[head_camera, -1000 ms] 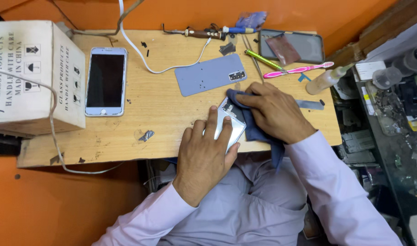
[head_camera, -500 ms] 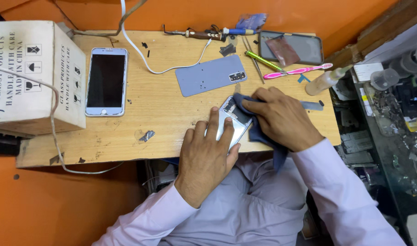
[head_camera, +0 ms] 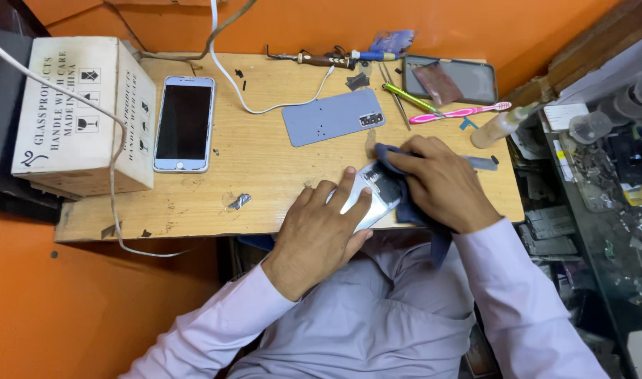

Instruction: The person wipes the back of a disassembled smartphone with a cloth, then uses a screwdriver to remove screws and separate the back cover. The person detaches internal components including the battery and circuit boards, placing them on the workbench.

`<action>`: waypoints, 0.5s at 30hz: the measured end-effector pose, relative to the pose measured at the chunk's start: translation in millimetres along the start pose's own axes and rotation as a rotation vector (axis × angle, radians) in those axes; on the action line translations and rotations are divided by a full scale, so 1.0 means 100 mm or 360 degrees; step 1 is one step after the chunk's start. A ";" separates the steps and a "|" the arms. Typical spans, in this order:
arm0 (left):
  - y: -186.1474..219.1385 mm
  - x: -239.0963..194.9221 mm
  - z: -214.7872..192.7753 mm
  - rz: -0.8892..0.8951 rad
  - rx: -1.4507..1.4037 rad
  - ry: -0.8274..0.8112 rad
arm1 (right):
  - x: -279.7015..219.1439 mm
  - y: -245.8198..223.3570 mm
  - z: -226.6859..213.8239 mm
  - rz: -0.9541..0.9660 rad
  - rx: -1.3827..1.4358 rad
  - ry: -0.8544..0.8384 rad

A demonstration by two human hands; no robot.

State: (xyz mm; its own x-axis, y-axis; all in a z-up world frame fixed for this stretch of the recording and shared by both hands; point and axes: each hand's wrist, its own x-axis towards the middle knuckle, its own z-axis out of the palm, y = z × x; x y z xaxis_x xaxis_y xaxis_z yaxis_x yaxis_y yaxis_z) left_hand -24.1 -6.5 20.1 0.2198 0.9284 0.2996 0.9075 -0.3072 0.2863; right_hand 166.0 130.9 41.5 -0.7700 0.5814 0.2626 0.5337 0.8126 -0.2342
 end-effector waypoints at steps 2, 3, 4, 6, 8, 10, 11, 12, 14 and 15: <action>-0.09 -0.05 -0.02 0.0165 0.0102 0.0115 | -0.30 0.07 -0.09 0.0153 0.0170 0.0138; -0.14 -0.08 -0.02 0.0245 0.0149 0.0165 | -0.43 0.10 -0.11 0.0236 0.0260 0.0202; -0.18 -0.10 -0.02 0.0256 0.0173 0.0113 | -0.55 0.11 -0.12 0.0273 0.0298 0.0189; -0.26 -0.10 -0.02 0.0284 0.0229 0.0017 | -0.72 0.11 -0.13 0.0344 0.0371 0.0174; -0.28 -0.10 -0.02 0.0245 0.0000 -0.0029 | -0.81 0.05 -0.14 0.0270 0.0233 0.0046; -0.25 -0.13 0.02 0.0183 -0.0158 0.0024 | -0.86 -0.03 -0.15 0.0210 0.0150 -0.0025; -0.20 -0.16 0.06 0.0145 -0.0203 0.0100 | -0.88 -0.08 -0.15 0.0191 0.0136 -0.0030; -0.15 -0.18 0.10 0.0099 -0.0249 0.0173 | -0.90 -0.11 -0.15 0.0170 0.0127 -0.0041; -0.08 -0.21 0.20 0.0073 -0.0252 0.0308 | -0.93 -0.18 -0.16 0.0193 0.0108 -0.0072; -0.04 -0.21 0.25 0.0058 -0.0252 0.0376 | -0.92 -0.20 -0.16 0.0202 0.0099 -0.0089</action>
State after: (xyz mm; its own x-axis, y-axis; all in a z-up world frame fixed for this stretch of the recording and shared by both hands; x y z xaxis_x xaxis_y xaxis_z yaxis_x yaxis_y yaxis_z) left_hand -23.8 -19.6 -10.6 0.1448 0.8475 0.5107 0.8294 -0.3854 0.4044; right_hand 231.9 61.6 36.5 -0.7167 0.6750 0.1753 0.6069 0.7275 -0.3201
